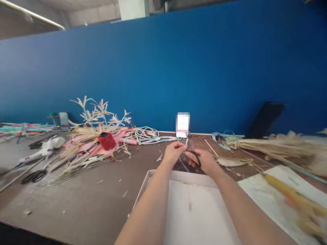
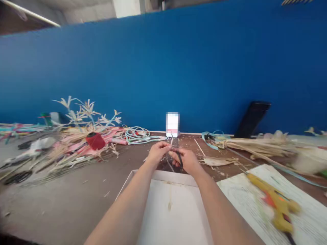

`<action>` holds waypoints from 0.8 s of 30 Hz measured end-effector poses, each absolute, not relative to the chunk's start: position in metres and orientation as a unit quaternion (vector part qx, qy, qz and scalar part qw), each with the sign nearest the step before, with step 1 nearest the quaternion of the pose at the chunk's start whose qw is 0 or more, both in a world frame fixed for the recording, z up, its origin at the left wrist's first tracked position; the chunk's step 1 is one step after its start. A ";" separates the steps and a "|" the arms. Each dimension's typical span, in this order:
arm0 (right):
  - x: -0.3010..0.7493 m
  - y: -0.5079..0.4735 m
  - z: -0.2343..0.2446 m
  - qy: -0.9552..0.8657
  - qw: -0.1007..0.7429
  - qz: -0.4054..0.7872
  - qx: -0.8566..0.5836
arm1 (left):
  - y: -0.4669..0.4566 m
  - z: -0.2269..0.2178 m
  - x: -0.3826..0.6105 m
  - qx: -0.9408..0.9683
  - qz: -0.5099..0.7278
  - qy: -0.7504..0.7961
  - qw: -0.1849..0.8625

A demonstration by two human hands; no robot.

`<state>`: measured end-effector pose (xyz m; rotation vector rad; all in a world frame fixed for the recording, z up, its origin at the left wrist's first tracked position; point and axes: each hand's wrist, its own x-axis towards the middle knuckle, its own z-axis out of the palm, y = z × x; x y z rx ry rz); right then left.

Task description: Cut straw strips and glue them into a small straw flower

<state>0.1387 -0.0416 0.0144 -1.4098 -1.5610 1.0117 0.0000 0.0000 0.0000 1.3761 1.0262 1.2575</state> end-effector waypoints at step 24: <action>0.142 -0.039 0.007 -0.557 0.444 0.431 -0.554 | 0.002 -0.003 0.001 0.491 0.540 0.377 0.571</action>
